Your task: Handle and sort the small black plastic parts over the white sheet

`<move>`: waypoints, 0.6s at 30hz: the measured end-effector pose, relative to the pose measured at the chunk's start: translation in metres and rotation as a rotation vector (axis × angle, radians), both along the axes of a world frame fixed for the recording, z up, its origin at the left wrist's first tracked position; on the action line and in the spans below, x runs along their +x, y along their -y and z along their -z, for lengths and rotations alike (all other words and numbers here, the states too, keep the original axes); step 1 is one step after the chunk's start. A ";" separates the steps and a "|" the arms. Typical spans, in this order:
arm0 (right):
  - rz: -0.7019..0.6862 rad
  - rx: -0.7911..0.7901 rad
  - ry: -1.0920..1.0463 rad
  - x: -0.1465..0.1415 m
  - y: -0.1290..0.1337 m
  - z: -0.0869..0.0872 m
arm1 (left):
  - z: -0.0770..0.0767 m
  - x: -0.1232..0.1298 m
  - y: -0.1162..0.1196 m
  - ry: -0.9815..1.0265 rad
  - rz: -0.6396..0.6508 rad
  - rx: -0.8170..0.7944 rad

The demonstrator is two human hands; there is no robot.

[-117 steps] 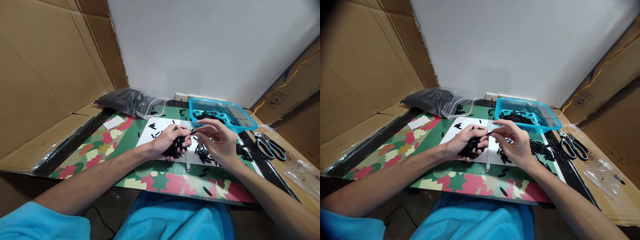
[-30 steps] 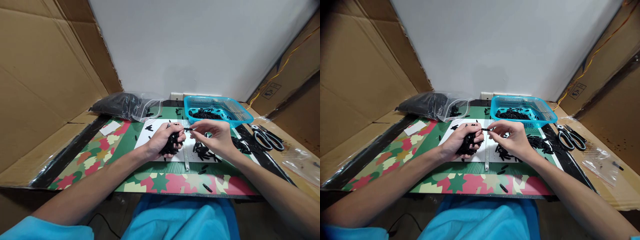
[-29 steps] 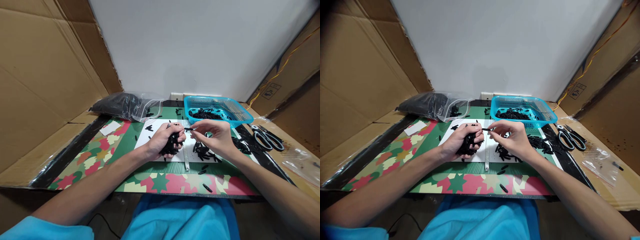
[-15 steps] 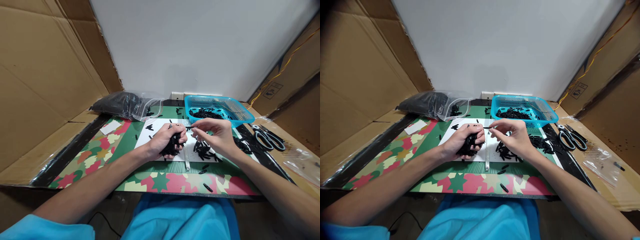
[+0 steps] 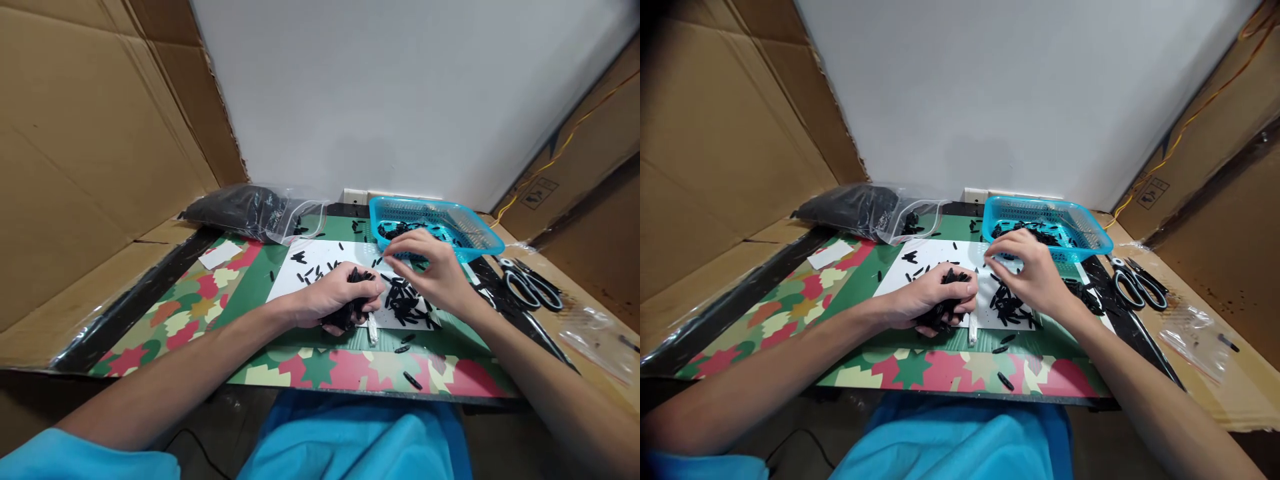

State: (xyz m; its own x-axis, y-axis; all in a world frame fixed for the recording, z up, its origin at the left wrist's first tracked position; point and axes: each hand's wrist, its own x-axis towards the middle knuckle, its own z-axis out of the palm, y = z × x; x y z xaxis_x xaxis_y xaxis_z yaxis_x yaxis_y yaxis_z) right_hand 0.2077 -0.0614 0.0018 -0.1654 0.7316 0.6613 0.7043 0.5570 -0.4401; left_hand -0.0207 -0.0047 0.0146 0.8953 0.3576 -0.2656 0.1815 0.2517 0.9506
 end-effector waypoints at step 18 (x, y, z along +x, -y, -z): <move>-0.414 -0.378 -0.378 -0.009 -0.005 0.007 | 0.001 0.004 0.000 -0.082 -0.050 -0.052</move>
State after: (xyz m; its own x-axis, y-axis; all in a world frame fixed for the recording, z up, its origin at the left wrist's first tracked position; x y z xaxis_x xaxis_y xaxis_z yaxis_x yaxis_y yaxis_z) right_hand 0.1987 -0.0562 -0.0051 -0.2897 0.8501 0.4398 0.2253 0.5072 -0.8319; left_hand -0.0165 -0.0048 0.0138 0.8512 0.3854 -0.3563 0.2439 0.3106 0.9187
